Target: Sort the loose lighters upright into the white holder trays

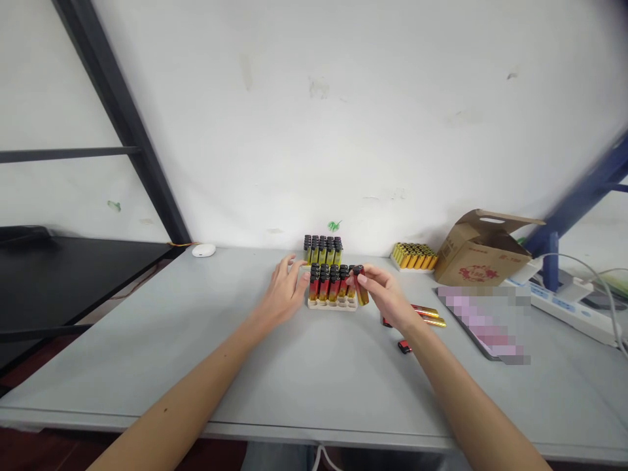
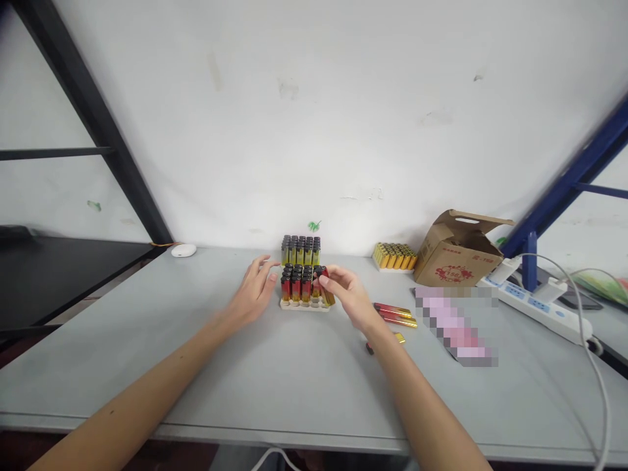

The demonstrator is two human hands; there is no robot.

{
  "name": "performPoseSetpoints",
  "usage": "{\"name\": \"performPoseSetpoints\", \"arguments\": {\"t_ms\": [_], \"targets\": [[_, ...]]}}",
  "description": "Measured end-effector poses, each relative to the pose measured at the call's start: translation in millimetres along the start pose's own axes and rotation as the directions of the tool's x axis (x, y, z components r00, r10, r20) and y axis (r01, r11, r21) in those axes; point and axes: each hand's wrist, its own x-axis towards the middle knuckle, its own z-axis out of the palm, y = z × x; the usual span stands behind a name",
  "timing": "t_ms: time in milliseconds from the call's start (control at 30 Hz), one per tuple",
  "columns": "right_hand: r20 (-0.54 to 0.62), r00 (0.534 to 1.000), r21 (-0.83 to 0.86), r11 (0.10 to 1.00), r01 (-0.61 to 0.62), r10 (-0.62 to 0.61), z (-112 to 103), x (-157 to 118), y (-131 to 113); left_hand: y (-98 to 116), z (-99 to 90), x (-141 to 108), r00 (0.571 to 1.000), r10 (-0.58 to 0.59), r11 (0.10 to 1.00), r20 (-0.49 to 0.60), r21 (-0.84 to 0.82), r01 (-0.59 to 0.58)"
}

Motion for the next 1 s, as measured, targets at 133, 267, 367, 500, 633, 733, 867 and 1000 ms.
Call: {"name": "performPoseSetpoints", "arguments": {"t_ms": [133, 267, 367, 500, 633, 733, 867, 1000], "targets": [[-0.012, 0.971, -0.397, 0.892, 0.214, -0.239, 1.8, -0.8, 6.4, 1.6, -1.3, 0.1, 1.000, -0.010, 1.000, 0.010, 0.008, 0.010], [0.070, 0.942, -0.628, 0.720, 0.296, -0.327, 1.3, -1.7, 9.5, 3.6, -3.1, 0.8, 1.000, -0.022, 1.000, 0.020, 0.014, 0.022], [0.083, 0.951, -0.695, 0.667, 0.270, -0.299, -3.0, -0.9, 11.6, 4.3, -3.5, 0.8, 1.000, -0.022, 1.000, 0.022, 0.012, 0.022], [0.066, 0.954, -0.759, 0.606, 0.239, -0.293, -7.6, 1.0, 13.6, 4.2, -2.8, 0.2, 1.000, -0.009, 1.000, 0.018, 0.007, 0.009], [0.077, 0.965, -0.794, 0.570, 0.211, -0.251, -8.3, 2.1, 15.0, 3.2, -2.2, 0.2, 1.000, -0.008, 1.000, 0.025, 0.008, 0.008], [0.075, 0.975, -0.772, 0.607, 0.190, -0.209, -8.1, 2.5, 16.6, 2.2, -1.6, 0.5, 1.000, -0.003, 1.000, 0.016, 0.007, 0.003], [0.055, 0.976, -0.756, 0.630, 0.178, -0.209, -7.8, 2.8, 19.7, 2.3, -1.6, 0.7, 1.000, -0.002, 1.000, 0.022, 0.001, 0.002], [0.012, 0.978, -0.745, 0.651, 0.147, -0.207, -8.4, 2.0, 21.0, 3.4, -5.4, 1.2, 0.999, -0.015, 1.000, 0.034, -0.005, 0.015]]}}
